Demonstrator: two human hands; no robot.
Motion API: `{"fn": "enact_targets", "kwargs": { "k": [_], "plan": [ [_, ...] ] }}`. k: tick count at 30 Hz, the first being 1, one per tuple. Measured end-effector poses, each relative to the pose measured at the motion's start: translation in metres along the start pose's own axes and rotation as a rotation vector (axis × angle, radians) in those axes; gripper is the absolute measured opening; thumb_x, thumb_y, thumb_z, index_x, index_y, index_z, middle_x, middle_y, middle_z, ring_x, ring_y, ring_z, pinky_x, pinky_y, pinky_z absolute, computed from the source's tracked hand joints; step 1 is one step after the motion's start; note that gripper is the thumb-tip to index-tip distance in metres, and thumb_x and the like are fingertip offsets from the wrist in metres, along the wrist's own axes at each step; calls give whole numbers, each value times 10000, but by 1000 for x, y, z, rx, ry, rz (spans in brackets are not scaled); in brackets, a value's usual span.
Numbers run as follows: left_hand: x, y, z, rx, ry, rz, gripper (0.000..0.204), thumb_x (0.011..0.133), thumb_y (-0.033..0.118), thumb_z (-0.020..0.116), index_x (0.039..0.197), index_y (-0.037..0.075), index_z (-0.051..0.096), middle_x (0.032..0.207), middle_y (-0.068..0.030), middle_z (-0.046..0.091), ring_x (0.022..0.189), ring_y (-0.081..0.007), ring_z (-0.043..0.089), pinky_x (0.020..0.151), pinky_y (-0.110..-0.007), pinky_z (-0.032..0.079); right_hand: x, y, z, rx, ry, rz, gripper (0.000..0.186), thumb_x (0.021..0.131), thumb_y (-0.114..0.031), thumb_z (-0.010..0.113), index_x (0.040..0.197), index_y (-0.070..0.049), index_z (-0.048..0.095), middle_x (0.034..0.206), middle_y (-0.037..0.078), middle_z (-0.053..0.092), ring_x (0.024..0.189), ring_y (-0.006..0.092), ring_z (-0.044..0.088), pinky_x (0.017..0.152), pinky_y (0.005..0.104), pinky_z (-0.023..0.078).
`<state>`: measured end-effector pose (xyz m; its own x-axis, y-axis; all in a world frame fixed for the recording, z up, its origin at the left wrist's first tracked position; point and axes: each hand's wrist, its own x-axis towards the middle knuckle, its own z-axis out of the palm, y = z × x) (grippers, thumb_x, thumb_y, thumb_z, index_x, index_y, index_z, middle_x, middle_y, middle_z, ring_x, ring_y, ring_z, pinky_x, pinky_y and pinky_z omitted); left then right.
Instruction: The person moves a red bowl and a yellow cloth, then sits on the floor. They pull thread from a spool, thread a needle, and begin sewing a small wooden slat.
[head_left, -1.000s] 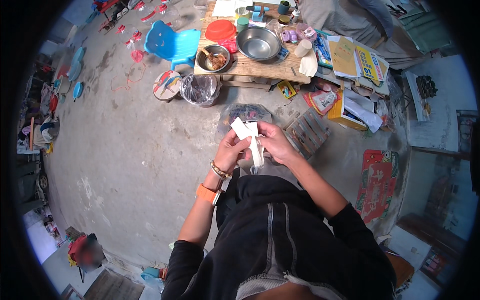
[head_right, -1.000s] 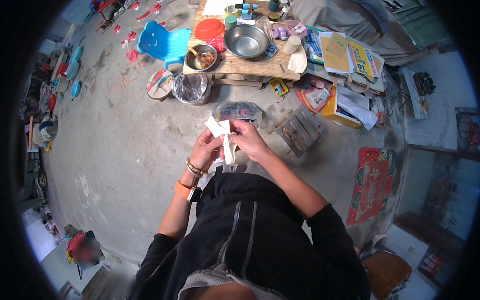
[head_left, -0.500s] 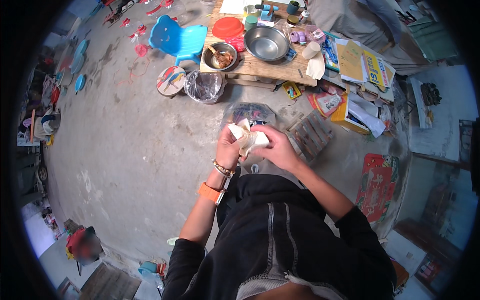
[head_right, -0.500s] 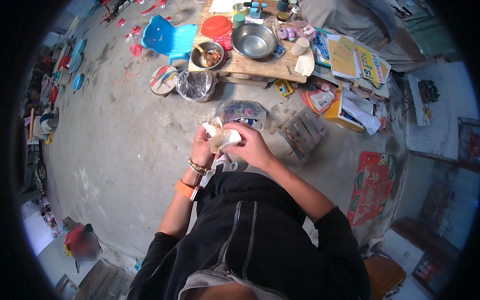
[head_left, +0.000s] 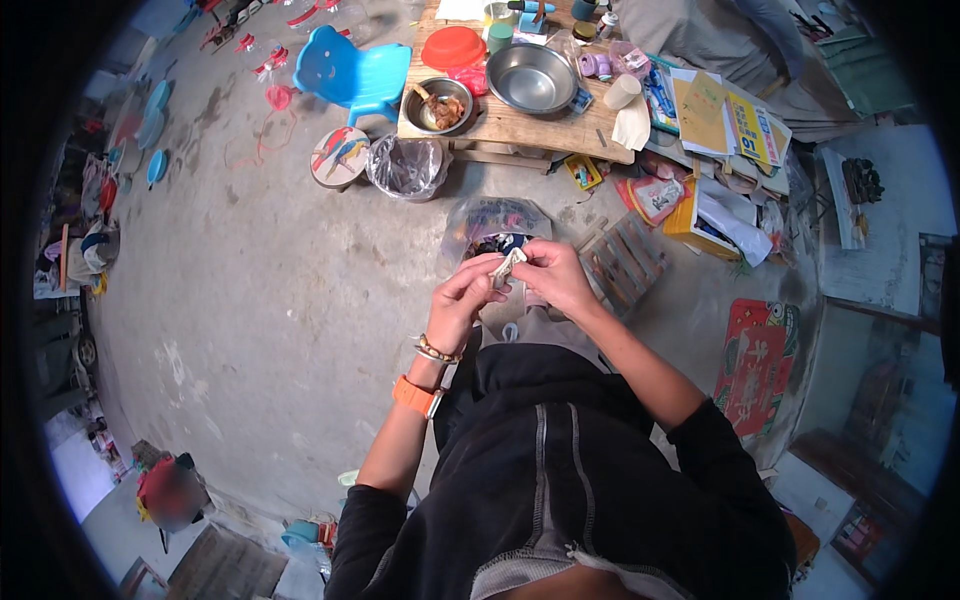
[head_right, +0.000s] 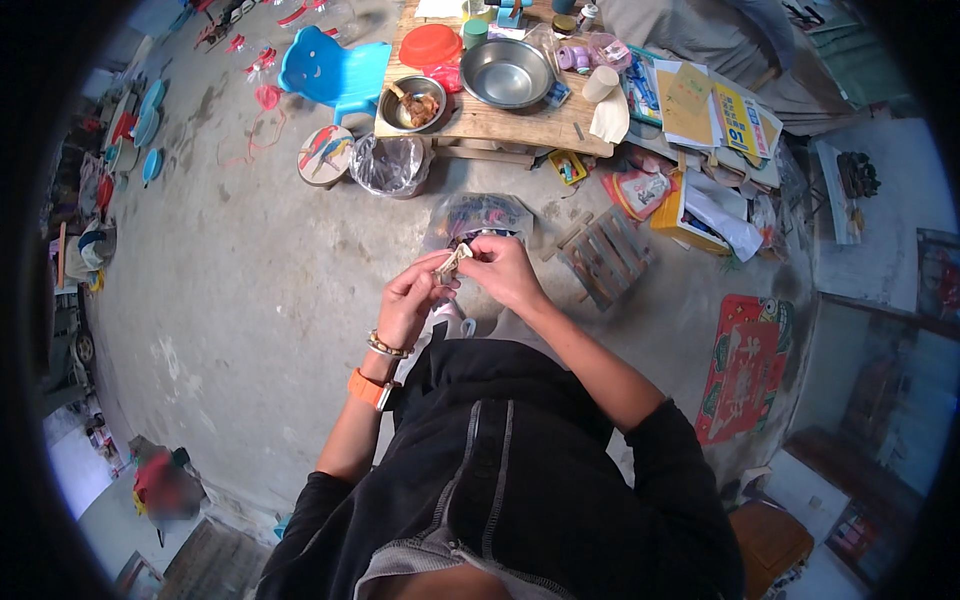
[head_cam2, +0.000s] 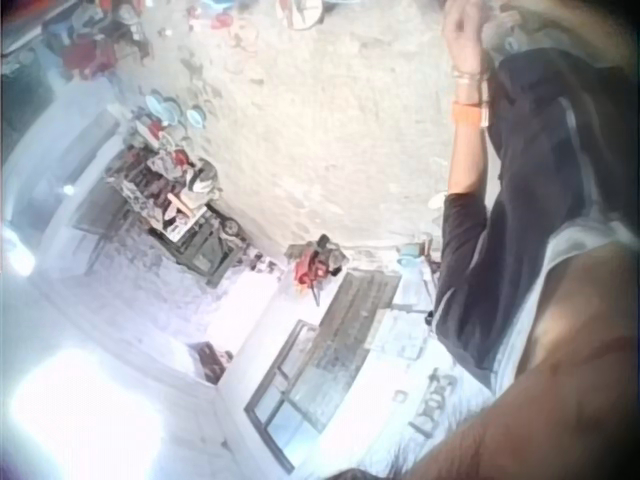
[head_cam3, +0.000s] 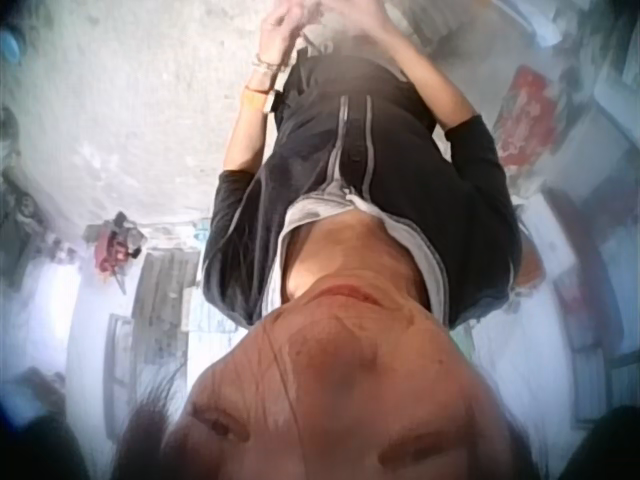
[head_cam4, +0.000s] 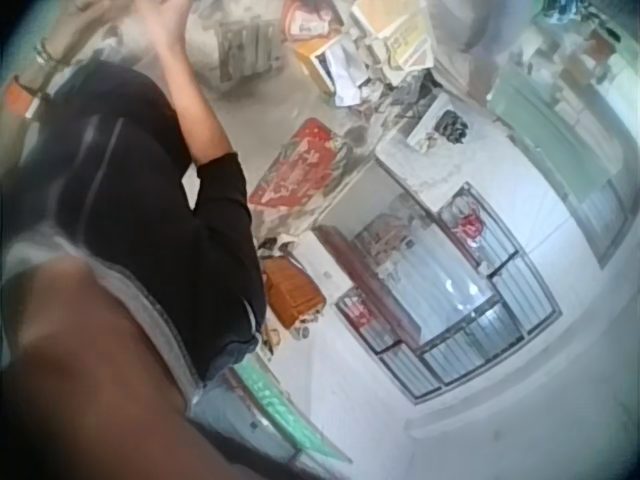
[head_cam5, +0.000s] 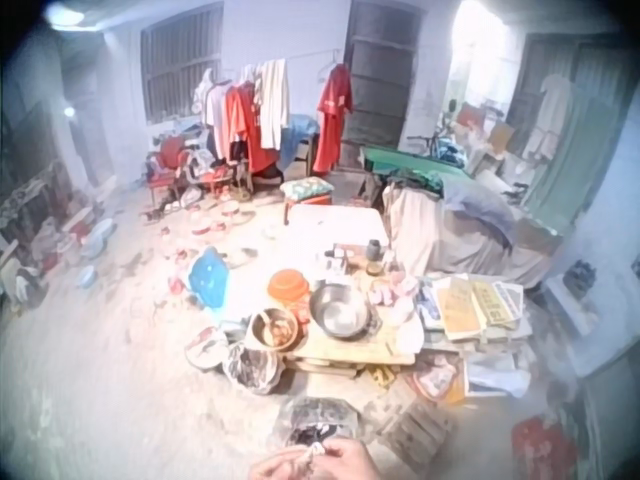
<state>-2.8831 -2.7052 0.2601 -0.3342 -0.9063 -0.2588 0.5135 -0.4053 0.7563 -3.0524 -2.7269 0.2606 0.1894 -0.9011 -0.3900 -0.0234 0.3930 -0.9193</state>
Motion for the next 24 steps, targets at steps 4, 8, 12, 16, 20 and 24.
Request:
{"fn": "enact_targets", "kwargs": {
  "k": [4,8,12,16,20,24],
  "plan": [
    [5,-7,-9,437,22,130,225,800,0,559,1024,-13,555,1073,-95,504,872,-134,549,687,-236,489,-7,-3,10,247,-6,-24,93,760,10,555,847,41,555,785,44,577,624,75,547,565,191,450],
    [3,-13,-10,334,93,125,237,776,-8,592,992,-11,496,1015,-91,514,819,-116,552,652,-225,485,-12,3,15,221,-85,-50,174,782,31,513,950,61,546,869,76,586,706,78,566,595,199,458],
    [-7,-13,-24,481,127,3,189,776,1,586,923,1,467,743,-39,557,599,-101,574,497,-220,467,-11,14,20,-89,-291,-137,250,800,-21,522,1036,59,547,800,17,581,675,48,511,593,192,416],
    [-39,-19,-64,685,296,-126,156,793,83,553,911,28,467,613,-21,538,464,-91,544,406,-216,427,-9,41,23,-10,-475,158,264,829,-85,527,1065,31,555,795,15,586,675,52,516,592,193,418],
    [-120,-30,-142,988,79,-317,230,769,56,560,988,43,491,747,-59,583,658,-136,587,550,-272,462,-19,66,6,-120,-498,312,242,817,-120,528,1005,21,583,795,32,606,718,69,554,640,203,432],
    [-167,-64,-137,1020,-151,-206,354,751,30,531,1103,45,485,868,-139,587,816,-274,583,697,-362,468,-27,93,-9,-274,-517,303,230,800,-153,531,937,18,601,743,30,604,691,69,550,634,222,436]
  ]
}}
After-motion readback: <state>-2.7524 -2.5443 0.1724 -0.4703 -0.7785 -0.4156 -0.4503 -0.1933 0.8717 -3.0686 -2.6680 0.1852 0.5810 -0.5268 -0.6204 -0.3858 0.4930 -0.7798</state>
